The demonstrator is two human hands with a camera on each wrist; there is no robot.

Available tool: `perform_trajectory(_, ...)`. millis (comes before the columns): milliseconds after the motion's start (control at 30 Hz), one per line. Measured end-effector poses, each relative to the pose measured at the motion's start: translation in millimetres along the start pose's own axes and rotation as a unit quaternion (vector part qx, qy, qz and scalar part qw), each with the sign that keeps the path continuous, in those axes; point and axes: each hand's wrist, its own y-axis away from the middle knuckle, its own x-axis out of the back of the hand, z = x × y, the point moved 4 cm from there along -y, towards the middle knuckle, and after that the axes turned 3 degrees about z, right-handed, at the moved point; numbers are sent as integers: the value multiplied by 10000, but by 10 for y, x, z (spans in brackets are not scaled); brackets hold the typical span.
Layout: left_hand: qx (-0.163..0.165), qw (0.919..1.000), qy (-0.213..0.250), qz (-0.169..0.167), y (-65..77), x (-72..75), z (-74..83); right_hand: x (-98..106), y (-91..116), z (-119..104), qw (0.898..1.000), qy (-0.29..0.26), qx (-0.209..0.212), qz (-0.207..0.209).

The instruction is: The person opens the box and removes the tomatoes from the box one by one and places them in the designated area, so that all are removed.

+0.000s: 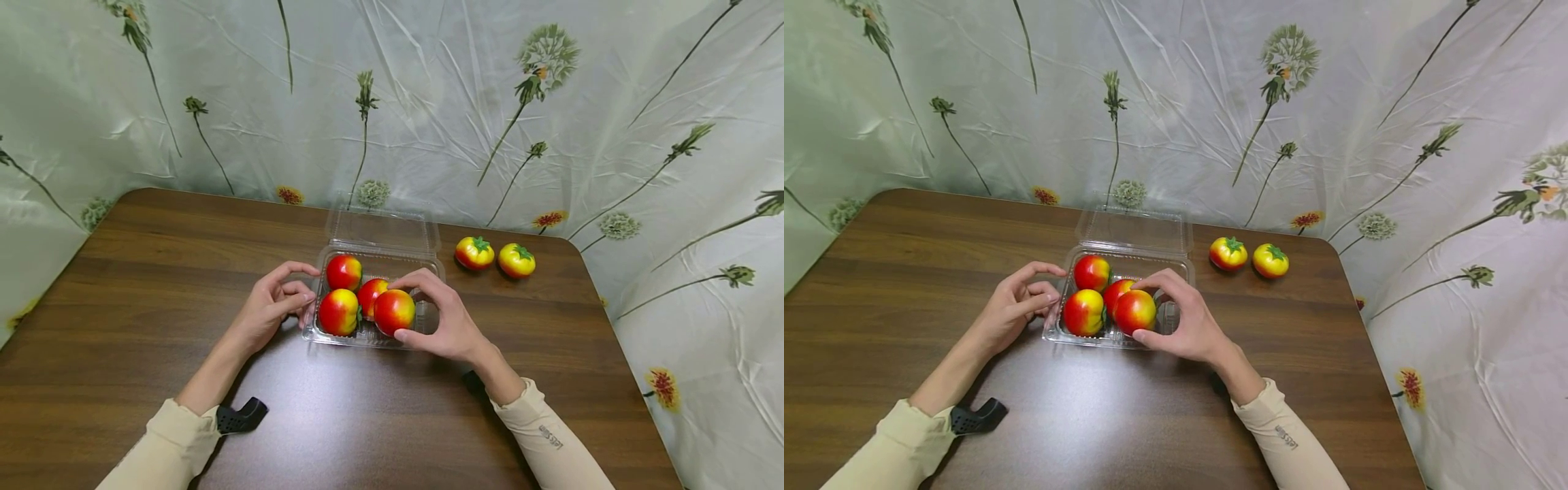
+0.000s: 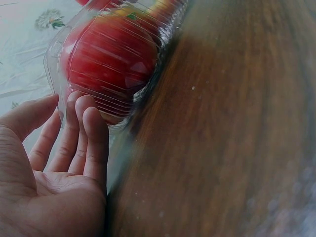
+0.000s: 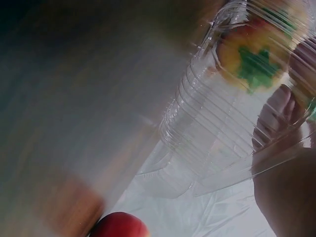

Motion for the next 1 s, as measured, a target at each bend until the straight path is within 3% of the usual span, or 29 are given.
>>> perform_trajectory(500,1,10000,-13,-5,-7,-4,-16,79,20,15,9981,-342,144,482)
perform_trajectory(1000,-6,10000,-77,18,-1,16,-13,161,11,63,9944,95,-204,1032)
